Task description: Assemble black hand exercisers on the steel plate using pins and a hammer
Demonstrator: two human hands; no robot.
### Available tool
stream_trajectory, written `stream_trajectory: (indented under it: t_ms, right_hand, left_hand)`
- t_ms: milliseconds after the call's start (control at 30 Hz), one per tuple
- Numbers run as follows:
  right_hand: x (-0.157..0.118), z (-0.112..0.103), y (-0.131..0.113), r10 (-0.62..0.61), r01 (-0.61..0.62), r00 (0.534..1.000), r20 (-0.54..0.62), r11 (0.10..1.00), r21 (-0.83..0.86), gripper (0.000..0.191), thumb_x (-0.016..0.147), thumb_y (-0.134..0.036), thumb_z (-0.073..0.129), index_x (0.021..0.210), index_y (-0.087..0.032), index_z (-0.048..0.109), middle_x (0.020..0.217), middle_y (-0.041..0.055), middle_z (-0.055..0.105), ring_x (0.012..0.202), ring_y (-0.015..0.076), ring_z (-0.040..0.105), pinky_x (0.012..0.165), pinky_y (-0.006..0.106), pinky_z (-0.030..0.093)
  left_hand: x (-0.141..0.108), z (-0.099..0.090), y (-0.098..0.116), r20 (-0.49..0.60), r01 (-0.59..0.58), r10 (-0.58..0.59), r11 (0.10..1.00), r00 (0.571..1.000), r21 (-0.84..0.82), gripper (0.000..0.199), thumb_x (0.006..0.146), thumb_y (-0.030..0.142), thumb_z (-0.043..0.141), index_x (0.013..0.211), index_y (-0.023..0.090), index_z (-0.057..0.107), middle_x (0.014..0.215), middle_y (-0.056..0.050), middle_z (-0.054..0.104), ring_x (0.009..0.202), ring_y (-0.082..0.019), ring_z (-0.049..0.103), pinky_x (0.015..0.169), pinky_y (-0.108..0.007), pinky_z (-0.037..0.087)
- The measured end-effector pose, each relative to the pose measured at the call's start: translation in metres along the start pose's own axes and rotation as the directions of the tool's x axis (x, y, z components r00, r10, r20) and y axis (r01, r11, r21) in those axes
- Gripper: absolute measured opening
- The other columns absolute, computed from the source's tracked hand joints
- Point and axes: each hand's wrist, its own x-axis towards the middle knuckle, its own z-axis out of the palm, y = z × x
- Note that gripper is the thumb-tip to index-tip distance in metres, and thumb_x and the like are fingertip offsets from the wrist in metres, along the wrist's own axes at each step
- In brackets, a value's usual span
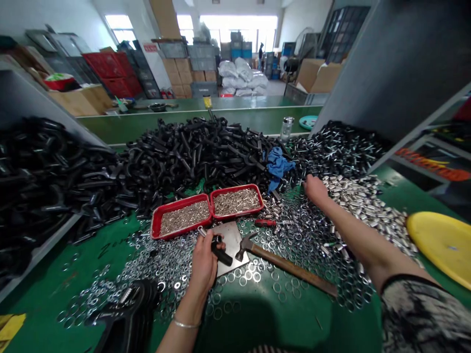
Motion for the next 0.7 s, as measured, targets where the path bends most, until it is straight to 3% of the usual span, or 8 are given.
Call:
stream_trajectory:
  t_ms: [167, 333, 467, 533, 600, 667, 700]
  right_hand:
    - [0.018, 0.013, -0.002, 0.004, -0.01, 0.998, -0.063, 0.995, -0.099, 0.022, 0.095, -0.011, 0.05, 0.107, -0.004, 0.068, 0.12, 0.0313, 0.06, 0.113, 0.0338, 0.058, 0.087, 0.045, 0.046]
    - [0.002, 0.016, -0.002, -0.095, 0.084, 0.989, -0.113, 0.991, -0.1, 0.023, 0.097, -0.009, 0.048, 0.087, -0.01, 0.068, 0.122, 0.0319, 0.058, 0.123, 0.0318, 0.05, 0.087, 0.048, 0.042]
    - [-0.005, 0.011, 0.001, -0.153, 0.146, 0.977, -0.148, 0.988, -0.053, 0.021, 0.095, -0.008, 0.045, 0.085, -0.013, 0.063, 0.107, 0.0325, 0.061, 0.118, 0.0386, 0.056, 0.086, 0.057, 0.041]
    - [-0.018, 0.003, -0.013, -0.186, 0.201, 0.959, -0.212, 0.978, 0.051, 0.009, 0.095, -0.017, 0.051, 0.094, -0.017, 0.061, 0.099, 0.0257, 0.063, 0.109, 0.0383, 0.061, 0.087, 0.057, 0.042]
    - [-0.048, -0.008, -0.042, -0.216, 0.289, 0.943, -0.253, 0.909, 0.301, 0.012, 0.093, -0.03, 0.061, 0.103, -0.023, 0.059, 0.092, 0.0165, 0.065, 0.096, 0.0342, 0.066, 0.087, 0.053, 0.046]
    - [-0.094, -0.015, -0.084, -0.301, 0.307, 0.946, -0.122, 0.705, 0.639, 0.023, 0.093, -0.037, 0.062, 0.111, -0.024, 0.058, 0.085, 0.0101, 0.067, 0.081, 0.0287, 0.068, 0.083, 0.049, 0.05]
    - [-0.121, -0.015, -0.108, -0.381, 0.314, 0.922, -0.065, 0.642, 0.699, 0.027, 0.094, -0.042, 0.06, 0.114, -0.025, 0.057, 0.083, 0.0069, 0.068, 0.074, 0.0252, 0.069, 0.077, 0.044, 0.054]
  left_hand:
    - [0.006, 0.001, -0.005, 0.039, -0.006, 0.004, 0.999, 0.999, 0.041, 0.033, 0.085, 0.044, 0.072, 0.092, 0.017, 0.056, 0.083, -0.001, 0.065, 0.061, -0.008, 0.055, 0.061, -0.022, 0.049]
    - [0.013, -0.012, -0.003, -0.031, -0.011, 0.01, 0.999, 0.999, -0.038, 0.037, 0.08, 0.043, 0.076, 0.09, 0.016, 0.054, 0.082, 0.0, 0.064, 0.06, -0.007, 0.055, 0.06, -0.022, 0.048]
    - [0.013, -0.024, -0.002, -0.047, 0.017, -0.023, 0.992, 0.999, -0.124, 0.041, 0.077, 0.044, 0.078, 0.091, 0.017, 0.05, 0.081, 0.0, 0.064, 0.059, -0.007, 0.055, 0.06, -0.022, 0.048]
    - [0.011, -0.026, -0.002, -0.051, 0.023, -0.03, 0.991, 0.998, -0.128, 0.043, 0.077, 0.045, 0.078, 0.092, 0.018, 0.048, 0.082, 0.0, 0.065, 0.059, -0.007, 0.055, 0.061, -0.023, 0.048]
    - [0.006, -0.022, -0.002, -0.043, 0.035, -0.042, 0.99, 0.998, -0.136, 0.043, 0.078, 0.046, 0.077, 0.093, 0.018, 0.047, 0.082, 0.0, 0.065, 0.059, -0.007, 0.055, 0.062, -0.023, 0.048]
    - [-0.001, -0.012, 0.0, -0.017, 0.059, -0.062, 0.988, 0.998, -0.143, 0.042, 0.08, 0.046, 0.076, 0.093, 0.019, 0.047, 0.082, 0.0, 0.065, 0.059, -0.007, 0.055, 0.063, -0.023, 0.049]
    - [-0.005, -0.006, 0.001, 0.002, 0.073, -0.073, 0.988, 0.997, -0.138, 0.04, 0.081, 0.046, 0.075, 0.093, 0.018, 0.048, 0.082, 0.0, 0.065, 0.06, -0.007, 0.055, 0.064, -0.023, 0.048]
